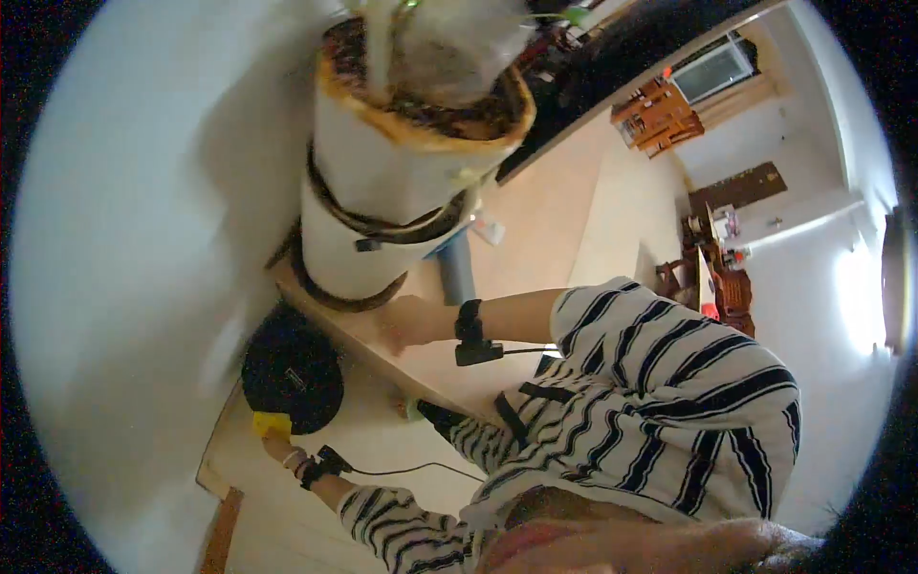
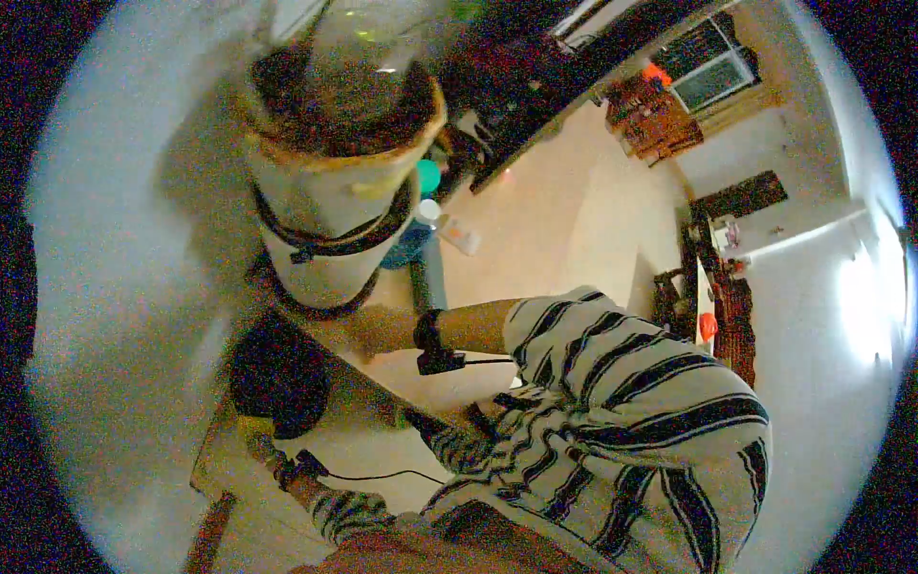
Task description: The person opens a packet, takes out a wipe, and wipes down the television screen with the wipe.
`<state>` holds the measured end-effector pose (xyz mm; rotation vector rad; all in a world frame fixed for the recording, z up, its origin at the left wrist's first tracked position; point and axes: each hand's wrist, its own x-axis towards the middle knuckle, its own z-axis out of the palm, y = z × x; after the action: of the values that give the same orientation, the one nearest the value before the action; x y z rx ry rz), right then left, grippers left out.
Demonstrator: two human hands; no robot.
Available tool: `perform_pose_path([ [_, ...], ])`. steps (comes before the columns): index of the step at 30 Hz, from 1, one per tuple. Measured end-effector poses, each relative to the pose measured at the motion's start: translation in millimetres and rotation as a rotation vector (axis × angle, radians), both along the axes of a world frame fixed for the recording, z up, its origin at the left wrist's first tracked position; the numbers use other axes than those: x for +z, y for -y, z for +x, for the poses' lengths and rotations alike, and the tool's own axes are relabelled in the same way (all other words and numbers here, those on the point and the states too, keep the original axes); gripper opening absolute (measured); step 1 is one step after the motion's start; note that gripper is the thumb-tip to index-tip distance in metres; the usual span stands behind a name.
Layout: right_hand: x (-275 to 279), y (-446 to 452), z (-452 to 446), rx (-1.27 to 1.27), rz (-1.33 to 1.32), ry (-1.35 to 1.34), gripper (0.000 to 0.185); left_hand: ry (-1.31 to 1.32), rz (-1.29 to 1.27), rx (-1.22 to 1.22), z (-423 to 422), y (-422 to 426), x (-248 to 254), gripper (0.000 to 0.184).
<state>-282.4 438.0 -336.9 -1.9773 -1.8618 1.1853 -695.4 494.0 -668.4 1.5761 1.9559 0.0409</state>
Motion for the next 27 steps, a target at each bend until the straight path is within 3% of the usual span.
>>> perform_pose_path([
  [2, -7.7, -2.4, 0.4, -0.043, 0.034, -0.014, 0.023, -0.036, -0.022, -0.016, 3.5, -1.3, 11.8, 0.036],
  [4, -15.2, -5.0, 2.6, 0.223, -0.008, 0.236, 0.025, -0.050, -0.026, -0.032, 9.4, 0.5, 22.8, 0.037],
  [5, -11.5, -5.3, 3.6, 0.207, 0.000, 0.239, 0.025, -0.049, -0.016, -0.047, 8.8, 0.9, 19.2, 0.037],
  [7, -5.8, -5.1, 2.5, 0.023, 0.034, 0.035, 0.030, 0.195, 0.223, -0.251, 10.9, 4.3, -1.4, 0.036],
  [10, -3.9, -5.4, 3.4, 0.086, 0.127, 0.078, 0.034, 0.154, 0.110, -0.239, 30.5, 2.7, 2.9, 0.035],
  [14, -5.5, -7.6, 1.2, -0.027, 0.074, 0.062, 0.034, 0.132, 0.002, -0.206, 47.9, 2.6, 1.1, 0.034],
  [17, -3.0, -12.0, 2.1, 0.073, 0.062, 0.189, 0.033, 0.146, -0.048, -0.181, 53.6, 2.4, 2.8, 0.033],
  [19, 30.0, -24.6, -6.3, 0.035, -0.295, 0.213, 0.028, 0.173, -0.076, -0.155, 55.0, 1.1, 7.3, 0.033],
  [23, 43.0, -26.7, -8.9, 0.083, -0.225, 0.111, 0.029, 0.263, -0.124, -0.054, 50.9, 3.2, 23.9, 0.032],
  [25, 97.8, -23.1, -26.1, -0.438, -0.033, -0.151, 0.032, 0.390, -0.169, 0.060, 41.9, 4.1, 33.3, 0.031],
  [27, 91.4, -14.8, -28.9, -0.460, 0.072, -0.172, 0.033, 0.666, -0.254, 0.298, 25.9, 3.9, 35.6, 0.031],
])
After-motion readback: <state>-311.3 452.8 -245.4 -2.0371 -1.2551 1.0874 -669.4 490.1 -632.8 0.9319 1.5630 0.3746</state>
